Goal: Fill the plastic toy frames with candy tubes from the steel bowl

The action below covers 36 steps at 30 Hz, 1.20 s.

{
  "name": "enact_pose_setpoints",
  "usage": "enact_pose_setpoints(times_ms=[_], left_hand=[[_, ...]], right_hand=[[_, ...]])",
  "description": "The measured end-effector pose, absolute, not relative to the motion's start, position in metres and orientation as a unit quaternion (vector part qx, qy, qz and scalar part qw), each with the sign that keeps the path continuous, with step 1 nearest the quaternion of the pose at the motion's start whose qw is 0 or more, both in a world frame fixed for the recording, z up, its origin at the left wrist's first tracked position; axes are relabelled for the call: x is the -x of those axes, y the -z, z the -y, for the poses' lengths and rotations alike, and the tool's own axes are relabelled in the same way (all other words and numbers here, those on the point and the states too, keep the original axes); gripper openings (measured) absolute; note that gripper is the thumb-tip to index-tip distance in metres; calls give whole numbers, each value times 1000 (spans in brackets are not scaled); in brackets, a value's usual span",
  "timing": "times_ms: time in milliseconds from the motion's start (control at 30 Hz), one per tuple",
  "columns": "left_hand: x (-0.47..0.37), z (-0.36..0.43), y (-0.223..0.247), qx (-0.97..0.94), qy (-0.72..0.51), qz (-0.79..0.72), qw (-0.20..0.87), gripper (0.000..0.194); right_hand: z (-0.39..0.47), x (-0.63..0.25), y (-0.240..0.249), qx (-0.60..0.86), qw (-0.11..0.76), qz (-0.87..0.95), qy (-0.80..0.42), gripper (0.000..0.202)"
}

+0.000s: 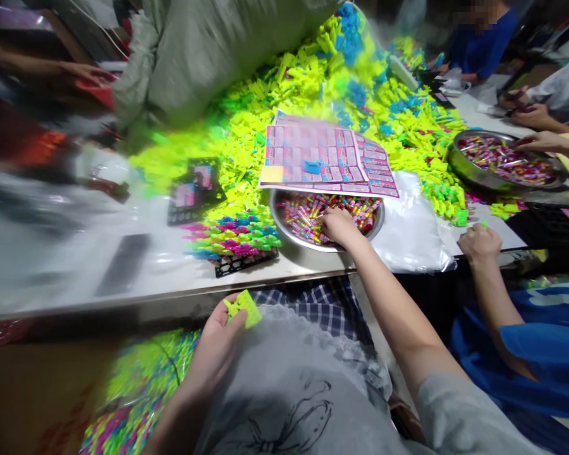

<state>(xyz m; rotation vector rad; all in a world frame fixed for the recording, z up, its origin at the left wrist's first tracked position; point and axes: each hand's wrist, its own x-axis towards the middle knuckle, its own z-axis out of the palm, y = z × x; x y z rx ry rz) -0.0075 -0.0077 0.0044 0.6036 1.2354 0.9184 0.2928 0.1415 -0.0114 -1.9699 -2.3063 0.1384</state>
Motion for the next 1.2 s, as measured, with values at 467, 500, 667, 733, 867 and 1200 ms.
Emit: enact_pose_setpoints(times_ms=[467, 500, 667, 733, 867, 1200], left_hand=[[-1, -5, -25, -273, -448, -497, 691, 38], [-4, -7, -27, -279, -450, -497, 687, 38], [-11, -13, -28, -305, -446, -512, 668, 40], [-11, -14, -28, -308, -442, -515, 667, 42], [-10, -14, -25, -313, -432, -520, 667, 40], [-8, -2, -10, -337, -388, -549, 659, 37]], right_hand=[[-69, -218, -26, 423, 480, 340, -689, 26], [-61, -209, -25, 402, 479, 307, -718, 26], [-28, -177, -14, 357, 439, 231, -792, 21], [-20, -174, -10, 363, 435, 245, -787, 21], [-25, -188, -11, 479, 466, 382, -638, 21], [-107, -310, 0, 692, 196, 694, -33, 37]])
